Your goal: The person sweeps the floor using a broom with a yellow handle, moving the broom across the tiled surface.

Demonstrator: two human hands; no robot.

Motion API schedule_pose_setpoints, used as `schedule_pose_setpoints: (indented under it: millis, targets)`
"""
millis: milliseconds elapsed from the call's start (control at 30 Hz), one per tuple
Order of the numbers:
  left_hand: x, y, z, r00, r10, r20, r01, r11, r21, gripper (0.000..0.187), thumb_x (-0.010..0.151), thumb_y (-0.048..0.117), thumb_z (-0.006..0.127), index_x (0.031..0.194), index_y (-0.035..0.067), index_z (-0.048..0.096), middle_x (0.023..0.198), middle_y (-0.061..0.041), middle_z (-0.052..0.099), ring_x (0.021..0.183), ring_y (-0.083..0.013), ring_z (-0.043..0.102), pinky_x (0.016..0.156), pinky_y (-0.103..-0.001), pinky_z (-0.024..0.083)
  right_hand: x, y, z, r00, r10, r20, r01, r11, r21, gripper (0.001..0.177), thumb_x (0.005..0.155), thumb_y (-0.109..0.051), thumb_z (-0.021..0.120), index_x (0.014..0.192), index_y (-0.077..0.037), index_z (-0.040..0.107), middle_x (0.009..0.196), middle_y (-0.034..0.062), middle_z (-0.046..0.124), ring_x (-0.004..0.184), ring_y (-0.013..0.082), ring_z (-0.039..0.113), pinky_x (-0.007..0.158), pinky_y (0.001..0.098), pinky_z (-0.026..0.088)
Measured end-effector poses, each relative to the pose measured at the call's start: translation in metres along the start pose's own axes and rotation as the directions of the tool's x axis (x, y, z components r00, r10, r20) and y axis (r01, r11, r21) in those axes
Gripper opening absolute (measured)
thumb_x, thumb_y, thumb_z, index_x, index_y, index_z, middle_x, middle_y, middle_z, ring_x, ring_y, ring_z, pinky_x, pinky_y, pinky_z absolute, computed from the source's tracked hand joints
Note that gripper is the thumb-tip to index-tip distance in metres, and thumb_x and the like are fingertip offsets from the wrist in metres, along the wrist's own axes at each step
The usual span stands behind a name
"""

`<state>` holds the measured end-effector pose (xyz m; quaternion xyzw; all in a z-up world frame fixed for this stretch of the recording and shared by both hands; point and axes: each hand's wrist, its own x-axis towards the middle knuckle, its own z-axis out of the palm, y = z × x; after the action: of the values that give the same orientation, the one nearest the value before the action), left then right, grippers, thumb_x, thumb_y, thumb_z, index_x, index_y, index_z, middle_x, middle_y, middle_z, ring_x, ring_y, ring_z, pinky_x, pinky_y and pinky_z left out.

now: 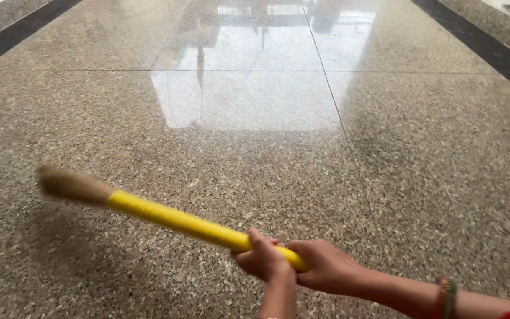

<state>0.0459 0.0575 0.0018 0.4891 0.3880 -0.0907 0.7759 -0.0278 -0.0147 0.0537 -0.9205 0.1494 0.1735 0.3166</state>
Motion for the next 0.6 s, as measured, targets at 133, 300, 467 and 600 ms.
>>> schedule_pose_setpoints:
  millis: [133,300,467,600]
  targets:
    - [0.046,-0.005,-0.005,0.995,-0.012,-0.099,0.005,0.997,-0.072,0.032,0.097,0.017,0.061,0.115,-0.009,0.055,0.078,-0.015,0.063,0.056,-0.0223,0.062,0.050,-0.036,0.054,0.026,-0.010,0.008,0.999,-0.021,0.045,0.026,0.994,-0.108,0.036,0.083,-0.033,0.075,0.109,-0.009,0.072,0.089,0.0080,0.077,0.077,0.0225,0.075,0.072,0.0399,0.057]
    - [0.088,-0.020,0.001,0.989,-0.045,0.143,0.026,0.992,0.126,0.029,0.091,0.014,0.062,0.112,-0.003,0.054,0.077,-0.014,0.066,0.057,-0.0258,0.068,0.053,-0.039,0.059,0.047,0.015,0.041,0.979,-0.158,-0.128,0.164,0.986,0.042,0.037,0.079,-0.027,0.080,0.109,-0.008,0.069,0.085,0.0083,0.073,0.071,0.0207,0.072,0.064,0.0385,0.056]
    - [0.094,-0.024,0.020,0.926,-0.136,0.351,-0.039,0.893,0.449,0.033,0.092,0.016,0.065,0.114,-0.005,0.054,0.078,-0.013,0.070,0.057,-0.0236,0.072,0.053,-0.036,0.061,0.045,0.020,0.055,0.939,0.341,0.043,-0.334,0.877,0.346,0.033,0.084,-0.024,0.073,0.113,-0.011,0.061,0.071,0.0027,0.064,0.051,0.0144,0.059,0.047,0.0314,0.049]
    - [0.074,-0.028,0.025,0.861,-0.246,0.444,-0.075,0.804,0.590,0.032,0.092,0.014,0.065,0.116,-0.003,0.052,0.078,-0.011,0.070,0.057,-0.0198,0.071,0.052,-0.033,0.063,0.039,0.055,0.072,0.906,0.418,0.065,-0.387,0.759,0.524,0.029,0.084,-0.018,0.072,0.106,-0.010,0.056,0.066,0.0068,0.058,0.048,0.0182,0.055,0.044,0.0336,0.045]
